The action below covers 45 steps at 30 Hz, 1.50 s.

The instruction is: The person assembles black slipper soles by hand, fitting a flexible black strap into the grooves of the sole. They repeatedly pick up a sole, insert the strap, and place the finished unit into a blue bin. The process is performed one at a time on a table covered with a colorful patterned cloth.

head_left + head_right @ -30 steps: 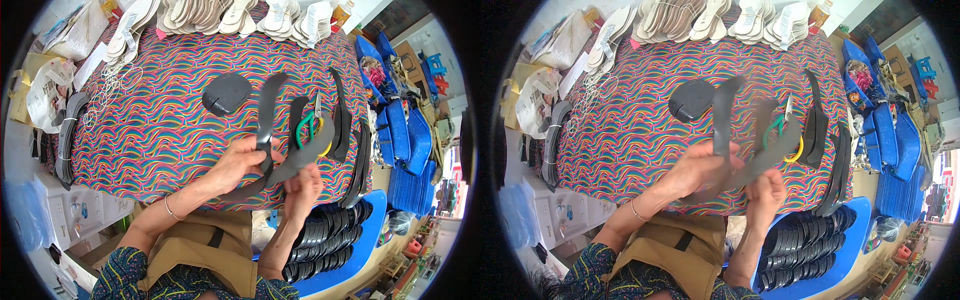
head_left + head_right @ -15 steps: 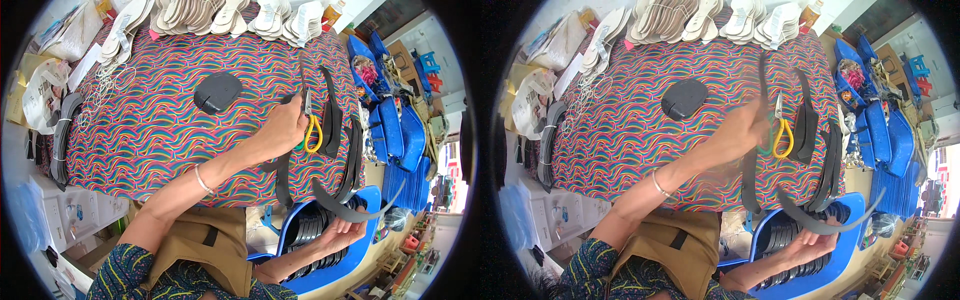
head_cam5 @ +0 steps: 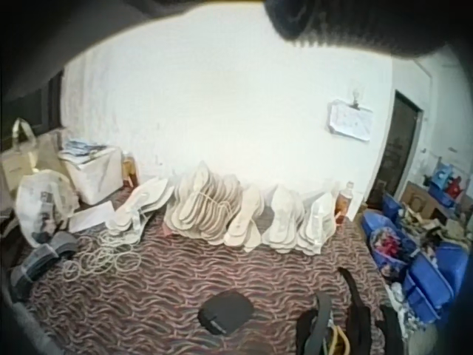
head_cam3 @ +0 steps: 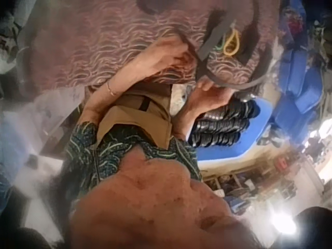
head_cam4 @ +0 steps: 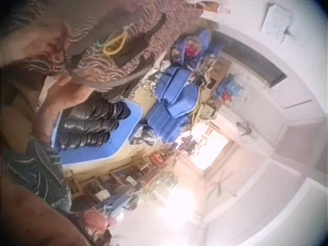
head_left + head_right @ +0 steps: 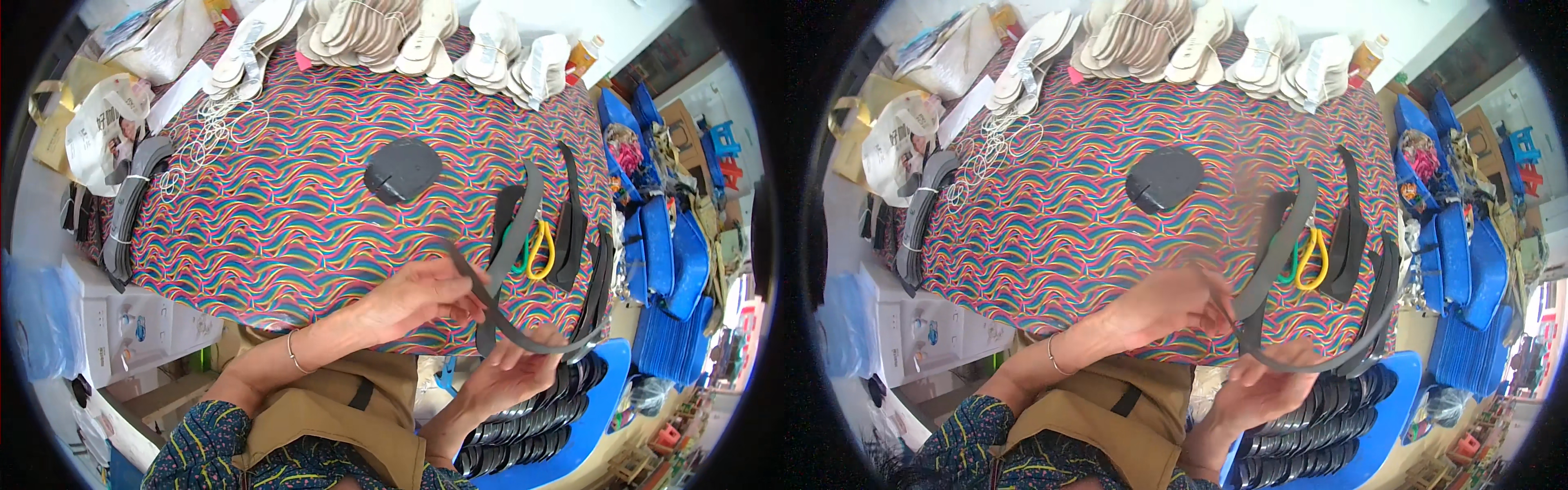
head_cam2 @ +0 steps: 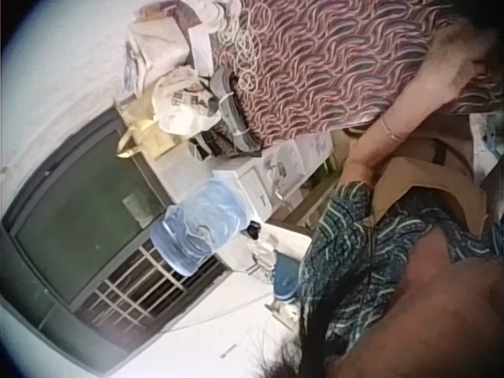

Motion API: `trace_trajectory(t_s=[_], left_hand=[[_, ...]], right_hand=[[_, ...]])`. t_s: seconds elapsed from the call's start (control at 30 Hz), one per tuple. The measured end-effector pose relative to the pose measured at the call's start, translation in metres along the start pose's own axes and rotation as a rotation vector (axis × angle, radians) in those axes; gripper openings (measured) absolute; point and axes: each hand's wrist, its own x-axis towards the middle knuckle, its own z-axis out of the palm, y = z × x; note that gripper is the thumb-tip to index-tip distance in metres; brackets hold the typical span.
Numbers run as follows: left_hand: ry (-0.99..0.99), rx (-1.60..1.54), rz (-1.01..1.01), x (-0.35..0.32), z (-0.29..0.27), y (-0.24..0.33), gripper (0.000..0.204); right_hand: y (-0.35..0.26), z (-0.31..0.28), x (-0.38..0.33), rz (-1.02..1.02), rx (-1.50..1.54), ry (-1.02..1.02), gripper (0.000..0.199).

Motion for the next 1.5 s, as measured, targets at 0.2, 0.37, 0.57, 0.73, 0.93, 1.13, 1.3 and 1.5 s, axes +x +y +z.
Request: trace_trajectory(t_s=[0.2,0.37,0.57,0.73,0.93,1.13,1.3,1.5], left_hand=[[0.124,0.063,0.145,-0.013,-0.018,0.02,0.018],[-0.028,0.125,0.093,-0.032,-0.017,0.045,0.015],[-0.252,0.515,-0.167,-0.054,-0.009,0.067,0.016],[-0.218,0.558,-0.127,-0.052,0.012,0.078,0.015],[-0.248,1.079,0.238,-0.033,0.003,0.069,0.015],[-0.071,1.42,0.572,0.018,-0.013,0.072,0.016],[0.489,2.044,0.764,0.088,-0.054,0.125,0.048],[0.392,2.113,0.445,0.085,-0.075,0.117,0.049]], right_hand=[[0.011,-0.034,0.033,0.214,0.414,-1.085,0.018],[-0.008,-0.069,0.027,0.14,0.72,-0.424,0.008],[-0.045,-0.03,0.021,-0.168,-0.079,-0.685,0.032],[-0.034,0.004,0.0,0.373,-0.763,-1.151,0.053],[-0.026,-0.01,-0.016,0.782,-0.394,-0.705,0.023],[0.026,-0.006,-0.006,0.873,-0.471,-0.498,0.015],[0.069,-0.011,-0.019,0.687,-0.567,-0.425,0.015],[0.076,-0.021,-0.021,0.624,-0.615,-0.342,0.017]])
